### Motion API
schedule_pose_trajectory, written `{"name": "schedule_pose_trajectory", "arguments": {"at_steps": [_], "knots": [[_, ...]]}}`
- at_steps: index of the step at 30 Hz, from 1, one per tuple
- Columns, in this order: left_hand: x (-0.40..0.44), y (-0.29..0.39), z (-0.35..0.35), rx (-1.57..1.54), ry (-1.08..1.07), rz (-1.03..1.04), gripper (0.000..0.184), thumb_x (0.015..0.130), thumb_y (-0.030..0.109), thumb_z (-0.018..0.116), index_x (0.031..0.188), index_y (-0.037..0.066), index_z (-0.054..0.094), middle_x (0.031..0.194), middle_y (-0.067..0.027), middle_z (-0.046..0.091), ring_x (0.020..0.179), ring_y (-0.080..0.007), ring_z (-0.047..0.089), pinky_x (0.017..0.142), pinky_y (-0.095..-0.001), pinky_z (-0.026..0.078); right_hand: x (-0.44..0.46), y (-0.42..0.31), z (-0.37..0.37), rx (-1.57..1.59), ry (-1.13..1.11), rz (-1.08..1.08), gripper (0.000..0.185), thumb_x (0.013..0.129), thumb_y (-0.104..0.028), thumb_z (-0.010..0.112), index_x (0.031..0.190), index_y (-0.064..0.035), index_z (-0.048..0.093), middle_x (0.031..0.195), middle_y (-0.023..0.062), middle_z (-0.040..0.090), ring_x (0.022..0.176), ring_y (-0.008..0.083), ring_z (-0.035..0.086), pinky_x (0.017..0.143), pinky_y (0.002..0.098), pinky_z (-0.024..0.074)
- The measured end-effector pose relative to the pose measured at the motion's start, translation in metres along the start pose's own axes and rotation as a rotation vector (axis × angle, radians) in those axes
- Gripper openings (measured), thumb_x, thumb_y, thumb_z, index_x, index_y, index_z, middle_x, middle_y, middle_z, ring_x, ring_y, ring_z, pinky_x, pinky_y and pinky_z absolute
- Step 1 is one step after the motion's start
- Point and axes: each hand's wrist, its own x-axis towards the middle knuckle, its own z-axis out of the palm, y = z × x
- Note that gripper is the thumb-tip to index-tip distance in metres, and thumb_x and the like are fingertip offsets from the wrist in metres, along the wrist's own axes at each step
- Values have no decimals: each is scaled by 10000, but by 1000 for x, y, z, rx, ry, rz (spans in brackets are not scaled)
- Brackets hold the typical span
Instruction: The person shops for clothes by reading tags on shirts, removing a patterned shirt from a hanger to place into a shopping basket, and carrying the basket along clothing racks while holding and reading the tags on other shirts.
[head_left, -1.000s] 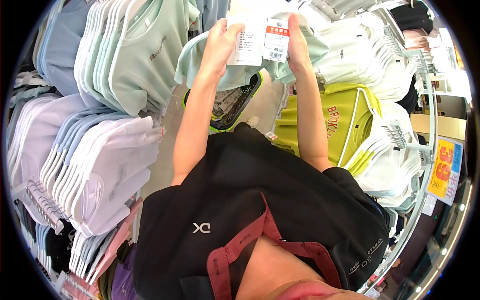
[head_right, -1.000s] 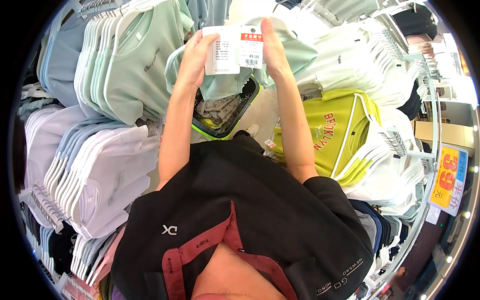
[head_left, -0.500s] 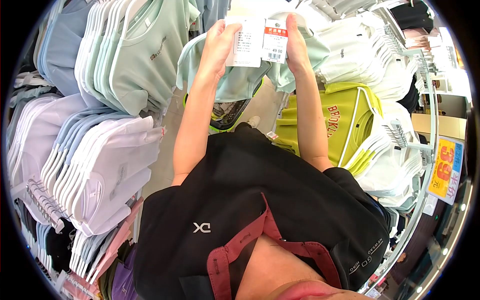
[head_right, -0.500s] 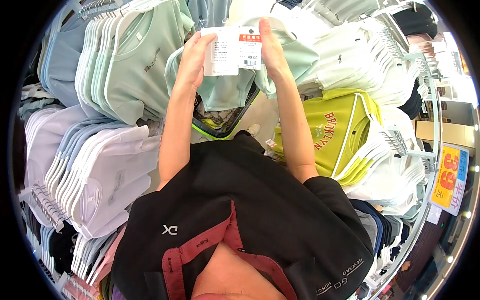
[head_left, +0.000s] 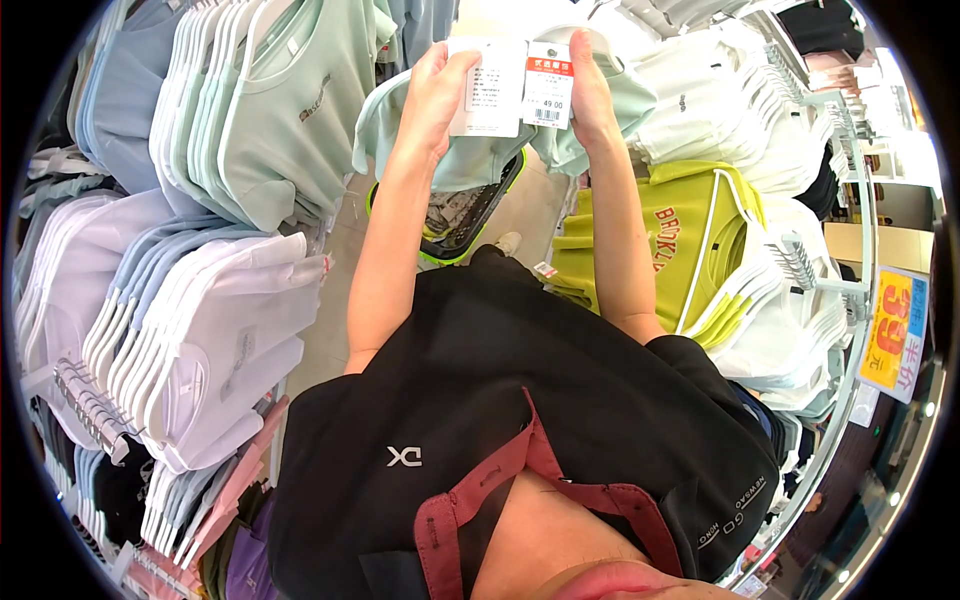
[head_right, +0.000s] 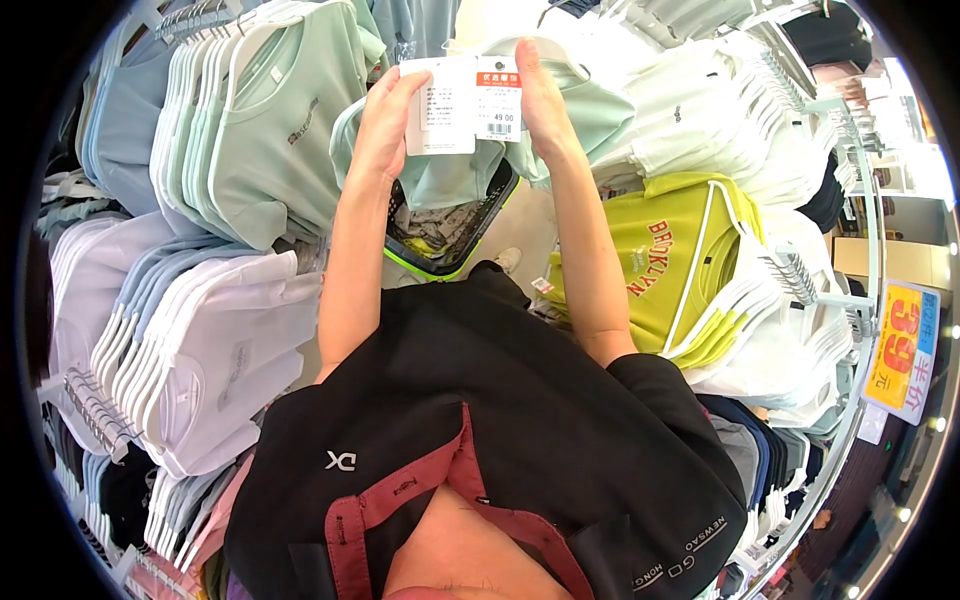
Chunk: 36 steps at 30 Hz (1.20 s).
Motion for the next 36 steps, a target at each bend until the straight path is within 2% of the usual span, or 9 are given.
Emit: {"name": "schedule_pose_trajectory", "arguments": {"at_steps": [11,13,29,31,36], "knots": [[-8,10,7,19,35,-39,268,918,185,576,1079,-29,574,999,-78,651,883,-119,618,808,-269,490,-5,0,-1,12,-9,-27,701,962,-630,396,1152,13,597,1034,97,673,919,148,660,803,282,538],[-8,10,7,4,36,-38,259,920,179,574,1077,-28,574,990,-77,650,880,-119,617,807,-271,489,-7,-2,1,24,-25,-22,742,975,-641,338,1099,21,647,1050,111,677,964,162,628,898,293,467],[-8,28,17,-41,10,26,214,915,153,583,1048,-14,577,948,-70,651,836,-115,626,771,-265,498,-12,-11,-2,94,-12,-52,726,984,-621,342,1100,36,629,1046,103,674,931,152,632,866,280,481],[-4,32,16,-7,-16,5,293,921,151,575,1146,-35,569,1060,-92,650,955,-161,640,857,-295,503,-6,-13,-1,133,-31,-83,729,983,-623,339,1117,37,619,1052,105,671,935,149,630,867,284,483],[-6,38,20,19,-6,22,278,919,157,582,1131,-24,578,1045,-82,651,936,-150,637,839,-286,502,-10,-18,0,154,-51,-88,732,982,-627,331,1105,35,620,1035,96,669,928,138,627,855,273,489]]}}
